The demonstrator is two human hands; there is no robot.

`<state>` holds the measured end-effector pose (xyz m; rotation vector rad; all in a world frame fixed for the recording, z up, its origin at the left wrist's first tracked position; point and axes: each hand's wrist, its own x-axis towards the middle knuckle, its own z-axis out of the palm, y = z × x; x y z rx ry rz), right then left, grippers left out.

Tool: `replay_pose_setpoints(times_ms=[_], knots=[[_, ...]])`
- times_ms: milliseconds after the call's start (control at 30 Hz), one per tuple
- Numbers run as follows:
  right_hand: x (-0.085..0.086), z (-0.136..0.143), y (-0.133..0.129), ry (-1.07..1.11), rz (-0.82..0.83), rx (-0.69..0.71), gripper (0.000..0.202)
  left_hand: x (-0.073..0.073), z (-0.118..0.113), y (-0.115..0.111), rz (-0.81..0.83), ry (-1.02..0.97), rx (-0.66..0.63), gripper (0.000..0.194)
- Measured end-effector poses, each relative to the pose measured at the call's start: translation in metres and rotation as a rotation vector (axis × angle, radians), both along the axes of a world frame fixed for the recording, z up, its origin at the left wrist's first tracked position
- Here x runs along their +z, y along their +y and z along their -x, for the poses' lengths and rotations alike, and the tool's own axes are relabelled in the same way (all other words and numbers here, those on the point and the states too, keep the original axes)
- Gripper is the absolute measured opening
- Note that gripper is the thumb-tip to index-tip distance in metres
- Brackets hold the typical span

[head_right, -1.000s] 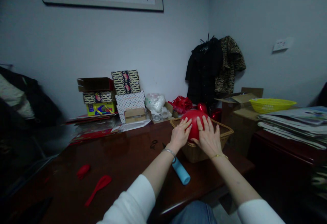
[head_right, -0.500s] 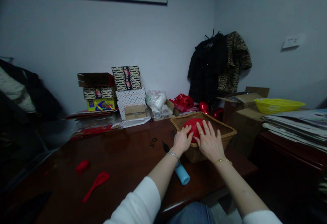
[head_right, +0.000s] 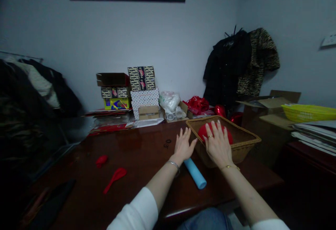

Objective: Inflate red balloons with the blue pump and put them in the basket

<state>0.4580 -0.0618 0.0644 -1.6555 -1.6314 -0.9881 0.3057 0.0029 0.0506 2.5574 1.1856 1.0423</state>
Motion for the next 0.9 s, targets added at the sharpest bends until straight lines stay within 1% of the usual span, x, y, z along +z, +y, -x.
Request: replay_pose_setpoints(times_ms=[100,200,333,433,600,767,900], knots=[[0.002,0.020,0.004,0.008,-0.019,0.046,0.060,-0.002,0.025,-0.001,-0.019,0.017,0.049,0.063],[0.001,0.042,0.008,0.009,-0.012,0.086,0.057,-0.006,0.053,-0.002,-0.025,0.030,0.109,0.062],[-0.012,0.074,0.014,0.007,0.011,0.164,0.058,-0.016,0.095,-0.005,-0.004,0.061,0.189,0.062],[-0.028,0.098,0.020,-0.003,0.042,0.213,0.058,-0.028,0.129,-0.008,0.013,0.083,0.237,0.063],[-0.062,0.137,0.027,-0.005,0.088,0.267,0.055,-0.050,0.186,-0.011,0.062,0.115,0.353,0.063],[-0.101,0.179,0.022,0.003,0.132,0.326,0.057,-0.071,0.242,-0.019,0.123,0.137,0.457,0.062],[-0.133,0.206,0.017,0.028,0.205,0.365,0.057,-0.088,0.284,-0.028,0.184,0.153,0.556,0.062]])
